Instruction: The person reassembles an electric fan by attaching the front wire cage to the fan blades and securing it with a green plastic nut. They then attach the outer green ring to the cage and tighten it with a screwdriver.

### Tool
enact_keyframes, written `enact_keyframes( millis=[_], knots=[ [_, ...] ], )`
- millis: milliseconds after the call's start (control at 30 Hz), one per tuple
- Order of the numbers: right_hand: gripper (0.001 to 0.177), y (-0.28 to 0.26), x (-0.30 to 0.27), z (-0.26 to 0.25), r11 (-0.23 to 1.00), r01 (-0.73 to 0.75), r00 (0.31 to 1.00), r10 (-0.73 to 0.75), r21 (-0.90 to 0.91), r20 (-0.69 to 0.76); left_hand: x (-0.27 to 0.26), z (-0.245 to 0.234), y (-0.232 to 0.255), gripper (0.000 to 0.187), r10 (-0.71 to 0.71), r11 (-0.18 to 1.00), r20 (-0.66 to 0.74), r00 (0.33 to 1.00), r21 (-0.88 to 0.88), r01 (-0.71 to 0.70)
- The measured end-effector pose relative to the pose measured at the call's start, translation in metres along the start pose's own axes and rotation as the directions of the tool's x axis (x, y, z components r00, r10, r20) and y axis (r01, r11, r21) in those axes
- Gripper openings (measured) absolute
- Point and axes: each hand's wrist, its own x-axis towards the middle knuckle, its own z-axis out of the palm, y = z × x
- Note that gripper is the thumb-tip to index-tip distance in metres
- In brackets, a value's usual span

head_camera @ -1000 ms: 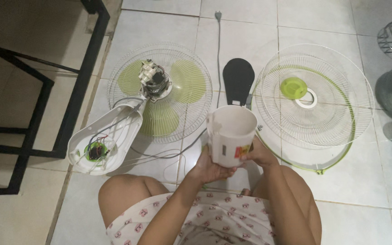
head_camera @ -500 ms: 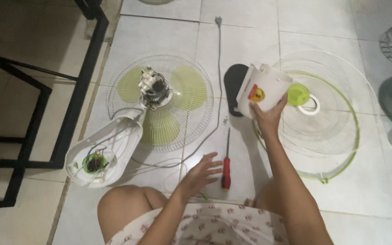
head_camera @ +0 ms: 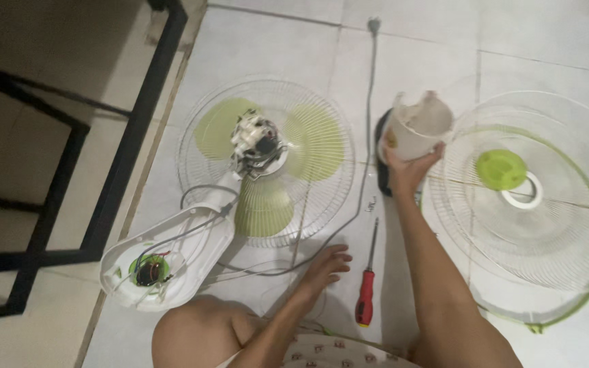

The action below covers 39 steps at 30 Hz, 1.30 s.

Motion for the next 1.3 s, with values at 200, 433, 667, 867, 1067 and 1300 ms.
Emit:
enact_keyframes(
  millis=[200,433,667,867,1067,1300],
  knots=[
    [0.125,0.010,0.010,-0.012,0.991,-0.101,0.993,0.106,-0.090,0.056,0.006,0.004,-0.006,0.045,0.101,0.991,-0.065,0.993,-0.084,-0.106],
    [0.123,0.027,0.013,-0.023,0.967,-0.007,0.995,0.032,-0.254,0.095,0.010,0.002,-0.009,0.041,0.134,0.987,-0.154,0.979,-0.070,-0.146],
    [0.109,0.045,-0.015,-0.033,0.990,-0.130,0.983,0.121,0.053,0.141,0.024,-0.007,-0.034,0.033,0.196,0.967,-0.268,0.943,-0.108,-0.231],
    [0.091,0.029,-0.044,-0.043,0.953,-0.265,0.947,0.230,0.144,0.224,0.016,-0.011,-0.021,0.026,0.509,0.861,-0.429,0.746,0.249,-0.444],
    [0.083,0.018,-0.064,-0.041,0.959,-0.193,0.949,0.128,0.206,0.290,-0.068,0.001,0.044,0.042,0.908,0.290,-0.108,0.404,0.858,-0.424],
    [0.073,-0.021,-0.101,-0.049,0.936,-0.345,0.867,0.292,0.065,0.404,-0.163,-0.034,0.119,0.063,0.976,0.031,-0.047,0.212,0.996,0.080]
  ],
)
